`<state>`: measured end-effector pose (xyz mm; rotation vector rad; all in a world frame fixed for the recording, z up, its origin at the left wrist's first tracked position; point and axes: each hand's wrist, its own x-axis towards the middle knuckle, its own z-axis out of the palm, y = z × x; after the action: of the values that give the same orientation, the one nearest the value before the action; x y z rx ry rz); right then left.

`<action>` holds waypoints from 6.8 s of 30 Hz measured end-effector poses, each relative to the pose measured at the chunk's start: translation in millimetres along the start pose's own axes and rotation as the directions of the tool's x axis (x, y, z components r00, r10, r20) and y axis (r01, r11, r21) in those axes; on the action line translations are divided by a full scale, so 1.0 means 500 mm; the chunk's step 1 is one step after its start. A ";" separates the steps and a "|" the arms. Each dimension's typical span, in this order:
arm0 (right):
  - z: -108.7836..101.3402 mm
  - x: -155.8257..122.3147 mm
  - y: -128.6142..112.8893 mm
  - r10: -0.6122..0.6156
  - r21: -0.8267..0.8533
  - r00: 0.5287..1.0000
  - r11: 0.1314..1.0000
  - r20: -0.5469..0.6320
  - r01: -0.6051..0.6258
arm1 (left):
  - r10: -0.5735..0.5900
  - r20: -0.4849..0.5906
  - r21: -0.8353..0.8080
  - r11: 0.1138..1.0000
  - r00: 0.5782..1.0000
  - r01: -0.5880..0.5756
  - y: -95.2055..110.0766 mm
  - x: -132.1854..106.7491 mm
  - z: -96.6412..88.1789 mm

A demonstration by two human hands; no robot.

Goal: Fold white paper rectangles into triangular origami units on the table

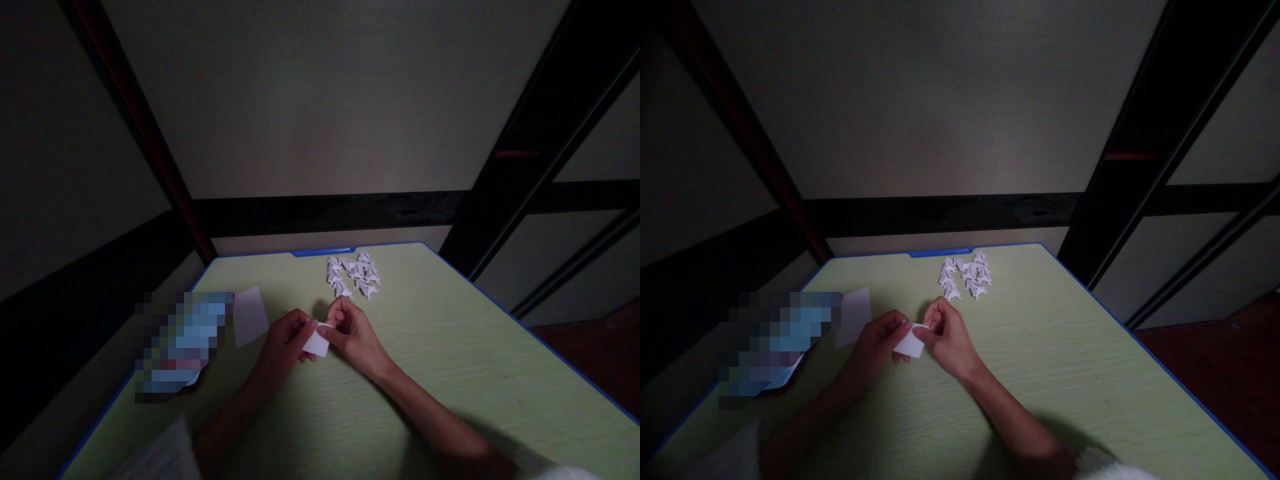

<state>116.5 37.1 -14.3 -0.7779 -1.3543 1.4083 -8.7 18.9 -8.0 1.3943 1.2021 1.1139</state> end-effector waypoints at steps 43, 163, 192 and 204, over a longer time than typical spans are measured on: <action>-0.013 -0.005 -0.023 0.014 -0.061 0.975 0.998 0.223 -0.001 | -0.105 0.006 -0.047 0.993 0.994 0.105 -0.002 0.008 -0.011; -0.008 0.010 -0.013 0.131 -0.176 0.990 0.977 0.048 -0.120 | -0.036 -0.078 -0.043 0.999 0.996 0.033 0.010 0.014 -0.013; -0.015 0.003 -0.022 0.222 -0.122 0.946 0.973 0.237 -0.197 | -0.046 0.202 -0.119 0.990 0.978 0.072 0.005 0.010 -0.015; -0.001 0.016 -0.017 0.108 0.120 0.987 0.985 0.116 -0.122 | -0.050 0.052 -0.185 0.981 0.997 0.059 0.003 0.018 -0.017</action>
<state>116.3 43.5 -4.7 -0.7131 -1.3047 1.6319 -16.1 28.7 -5.1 1.2309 1.0670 1.1188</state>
